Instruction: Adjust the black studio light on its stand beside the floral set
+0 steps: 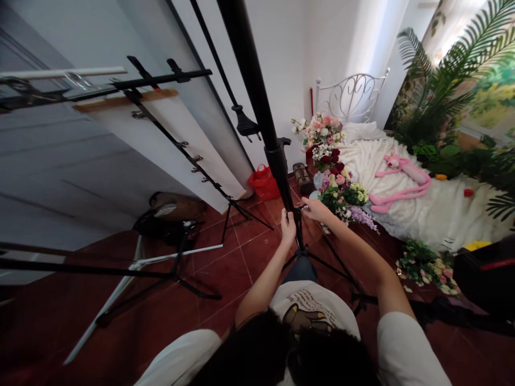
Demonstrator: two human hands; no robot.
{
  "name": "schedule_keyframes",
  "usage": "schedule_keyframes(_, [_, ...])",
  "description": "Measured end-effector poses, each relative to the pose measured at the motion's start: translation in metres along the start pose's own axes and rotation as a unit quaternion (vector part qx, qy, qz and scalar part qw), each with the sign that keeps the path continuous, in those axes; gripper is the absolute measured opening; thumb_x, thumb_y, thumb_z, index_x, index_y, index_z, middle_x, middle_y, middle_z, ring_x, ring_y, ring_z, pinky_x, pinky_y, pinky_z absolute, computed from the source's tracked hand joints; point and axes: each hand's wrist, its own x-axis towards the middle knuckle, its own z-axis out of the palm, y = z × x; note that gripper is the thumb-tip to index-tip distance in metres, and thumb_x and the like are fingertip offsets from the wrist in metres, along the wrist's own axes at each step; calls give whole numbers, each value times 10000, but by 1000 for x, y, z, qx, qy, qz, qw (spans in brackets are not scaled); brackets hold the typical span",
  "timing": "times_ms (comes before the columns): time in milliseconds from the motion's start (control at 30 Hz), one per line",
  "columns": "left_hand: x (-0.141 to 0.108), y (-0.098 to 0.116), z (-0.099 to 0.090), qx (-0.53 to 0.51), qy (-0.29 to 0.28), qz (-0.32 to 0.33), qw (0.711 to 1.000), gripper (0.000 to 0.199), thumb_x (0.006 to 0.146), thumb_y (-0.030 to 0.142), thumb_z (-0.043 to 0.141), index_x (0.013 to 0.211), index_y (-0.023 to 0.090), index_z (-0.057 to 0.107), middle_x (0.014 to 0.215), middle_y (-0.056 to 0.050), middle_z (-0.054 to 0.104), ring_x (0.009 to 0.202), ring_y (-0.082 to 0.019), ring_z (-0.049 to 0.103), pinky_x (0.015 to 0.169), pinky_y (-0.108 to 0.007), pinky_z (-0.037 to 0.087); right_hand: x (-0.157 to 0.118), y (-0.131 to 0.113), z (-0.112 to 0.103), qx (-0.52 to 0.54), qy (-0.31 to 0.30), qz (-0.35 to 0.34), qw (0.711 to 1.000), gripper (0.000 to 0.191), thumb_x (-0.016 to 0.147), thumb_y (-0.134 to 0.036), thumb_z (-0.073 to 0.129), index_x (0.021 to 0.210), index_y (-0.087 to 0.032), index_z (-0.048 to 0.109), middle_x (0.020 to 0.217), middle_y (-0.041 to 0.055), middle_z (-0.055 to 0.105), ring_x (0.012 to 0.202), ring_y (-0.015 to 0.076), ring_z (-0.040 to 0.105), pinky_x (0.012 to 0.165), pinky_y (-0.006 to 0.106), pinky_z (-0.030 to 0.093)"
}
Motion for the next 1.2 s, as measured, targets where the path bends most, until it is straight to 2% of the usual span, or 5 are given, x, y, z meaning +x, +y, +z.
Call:
schedule_keyframes(267, [0,0,2,7,14,-15,1000,503,880,640,351,1064,204,522,1005,-81,606,971,-205,575,918,-331,438,24,-97,-27,199,173,-99,959,752,707,-453,761,1336,-242,408,1148,61,638,1040,183,643,921,315,534])
schedule_keyframes(433, [-1,3,0,15,17,-19,1000,536,876,663,333,1073,202,525,1006,-82,606,997,-204,575,936,-328,437,55,-135,-39,198,163,-107,961,724,748,-544,696,1332,-202,438,1114,67,630,1032,209,645,893,361,557])
schedule_keyframes(667, [-6,-2,-6,-2,-26,37,999,693,857,665,388,1364,199,308,1386,-145,429,1302,-229,425,1122,-389,299,27,-81,8,228,148,-49,961,655,686,-520,750,1210,-180,552,1024,62,686,934,207,679,830,322,581])
schedule_keyframes(833, [-7,-7,-6,4,-27,-15,1000,624,884,653,320,1326,213,351,1320,-139,488,1240,-226,494,1068,-395,366,9,-40,52,182,197,-3,963,588,716,-472,738,1188,-160,579,1029,74,689,928,211,671,866,331,551])
schedule_keyframes(1200, [-8,-8,-5,45,2,15,999,512,918,586,312,1208,189,457,1207,-129,564,1165,-217,524,1040,-382,375,-12,16,16,281,122,32,951,453,831,-509,612,1183,-224,613,1249,80,627,1210,212,555,1077,396,400])
